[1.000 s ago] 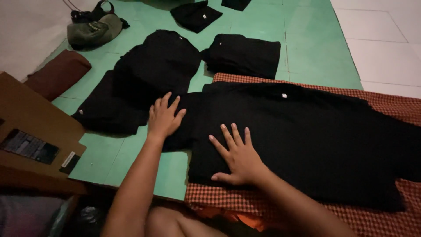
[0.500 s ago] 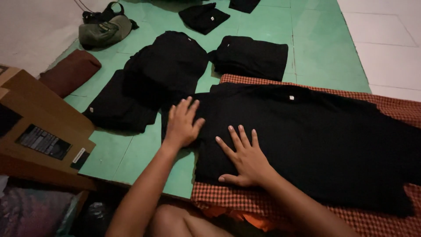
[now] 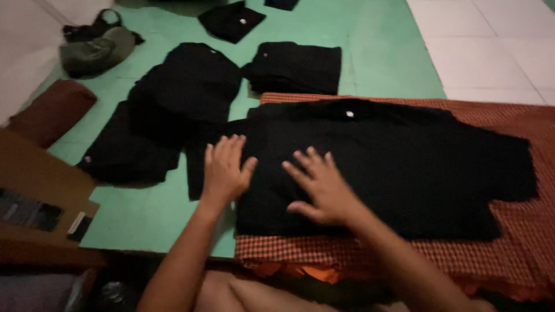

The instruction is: The person folds a black t-shirt on a checkered mat placed on the floor. They smooth the fabric, fold the sleeves inward, and then fold the shirt in half before placing it on a stack of other folded shirts.

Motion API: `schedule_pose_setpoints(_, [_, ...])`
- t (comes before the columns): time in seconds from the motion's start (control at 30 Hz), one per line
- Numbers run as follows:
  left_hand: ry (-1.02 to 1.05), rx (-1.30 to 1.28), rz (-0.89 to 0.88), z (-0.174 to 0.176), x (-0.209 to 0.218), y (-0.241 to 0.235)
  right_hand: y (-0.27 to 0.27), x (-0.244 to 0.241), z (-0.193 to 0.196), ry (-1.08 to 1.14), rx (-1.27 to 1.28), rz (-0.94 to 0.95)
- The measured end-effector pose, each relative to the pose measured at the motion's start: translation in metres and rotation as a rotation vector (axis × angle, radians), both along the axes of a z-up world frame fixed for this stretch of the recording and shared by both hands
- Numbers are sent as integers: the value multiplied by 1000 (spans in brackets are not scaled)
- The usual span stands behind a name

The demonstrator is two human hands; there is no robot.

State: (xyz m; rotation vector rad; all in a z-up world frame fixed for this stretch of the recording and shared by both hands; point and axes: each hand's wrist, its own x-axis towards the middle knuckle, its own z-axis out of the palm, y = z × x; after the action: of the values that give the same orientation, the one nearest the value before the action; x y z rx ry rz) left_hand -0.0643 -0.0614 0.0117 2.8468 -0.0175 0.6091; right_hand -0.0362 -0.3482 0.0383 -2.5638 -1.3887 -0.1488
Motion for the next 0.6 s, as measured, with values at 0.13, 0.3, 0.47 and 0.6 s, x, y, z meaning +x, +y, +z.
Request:
schedule_pose_setpoints(0.13, [-71, 15, -232, 20, -44, -81, -105, 28, -8, -117, 51, -166])
schedule_pose_setpoints(0.3, [128, 210, -297, 9, -55, -95, -225, 33, -33, -139, -178, -389])
schedule_pose_setpoints(0.47, [161, 195, -302, -7, -60, -69, -256, 36, -52, -188, -249, -433])
schedule_pose_setpoints(0.6, [214, 252, -264, -13, -55, -71, -246, 31, -36, -136, -203, -443])
